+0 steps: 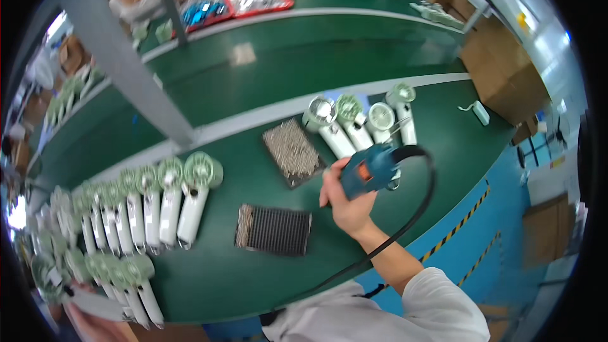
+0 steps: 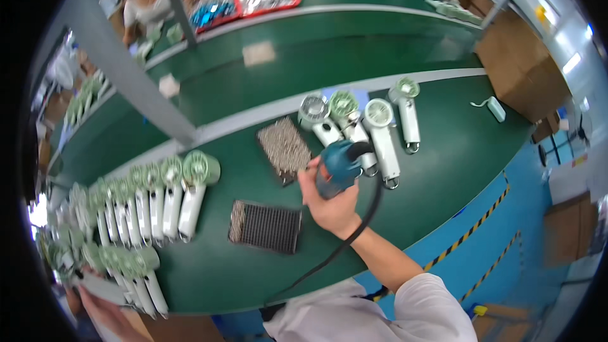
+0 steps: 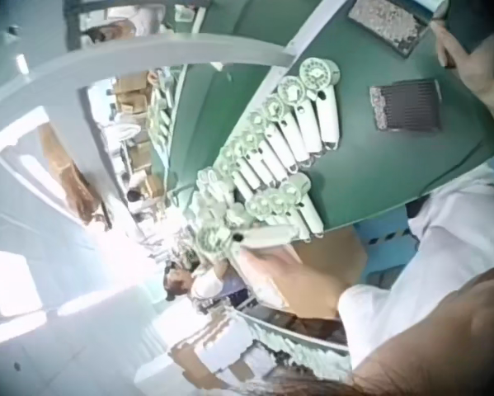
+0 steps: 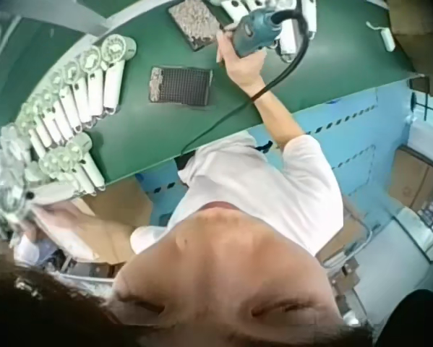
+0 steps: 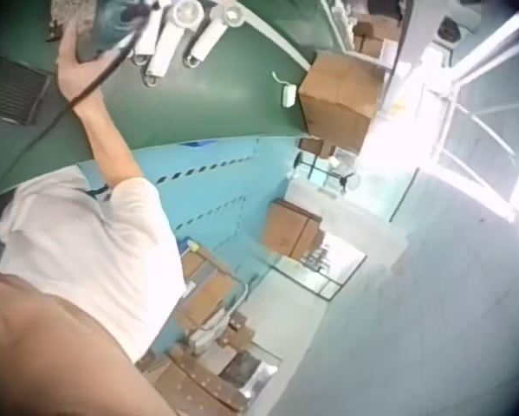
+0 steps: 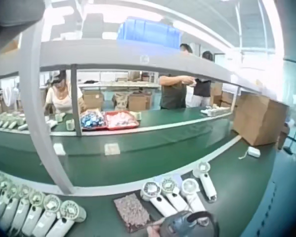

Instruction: The person arranges screws into a tray by hand and assembles portable fans by driving screws into them using an electric screwdriver.

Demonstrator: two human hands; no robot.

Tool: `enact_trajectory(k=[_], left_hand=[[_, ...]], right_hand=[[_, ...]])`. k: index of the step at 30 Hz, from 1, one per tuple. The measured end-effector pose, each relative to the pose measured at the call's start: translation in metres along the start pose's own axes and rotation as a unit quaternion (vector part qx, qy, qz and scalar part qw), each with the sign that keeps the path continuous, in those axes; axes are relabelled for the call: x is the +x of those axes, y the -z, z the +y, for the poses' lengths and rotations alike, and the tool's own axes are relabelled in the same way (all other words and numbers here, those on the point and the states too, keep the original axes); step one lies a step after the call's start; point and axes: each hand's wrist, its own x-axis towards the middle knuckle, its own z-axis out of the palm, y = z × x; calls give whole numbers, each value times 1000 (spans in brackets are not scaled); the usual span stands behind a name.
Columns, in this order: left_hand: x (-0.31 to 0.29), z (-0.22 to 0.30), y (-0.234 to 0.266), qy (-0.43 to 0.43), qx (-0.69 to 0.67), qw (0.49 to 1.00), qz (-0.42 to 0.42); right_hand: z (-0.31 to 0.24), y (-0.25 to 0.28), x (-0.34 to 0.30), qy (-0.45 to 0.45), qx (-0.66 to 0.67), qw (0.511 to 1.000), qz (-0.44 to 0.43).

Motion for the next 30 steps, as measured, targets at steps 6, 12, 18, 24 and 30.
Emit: enact_trajectory(k=[6, 12, 18, 24, 30], left_hand=[[-67, -96, -194, 211, -106, 966, -103], [-96, -119, -216, 337, -126, 921, -151], [-111, -118, -211, 379, -77, 906, -171], [-120, -119, -201, 368, -83, 917, -130], [-123, -127, -202, 380, -125, 911, -100]], right_hand=[[-13, 4, 3, 83, -93, 990, 64], [-7, -18, 1, 61, -62, 994, 61], [-11, -11, -2, 101, -42, 993, 55], [-39, -21, -5, 141, 5, 988, 64], [-43, -45, -18, 114, 80, 987, -77]])
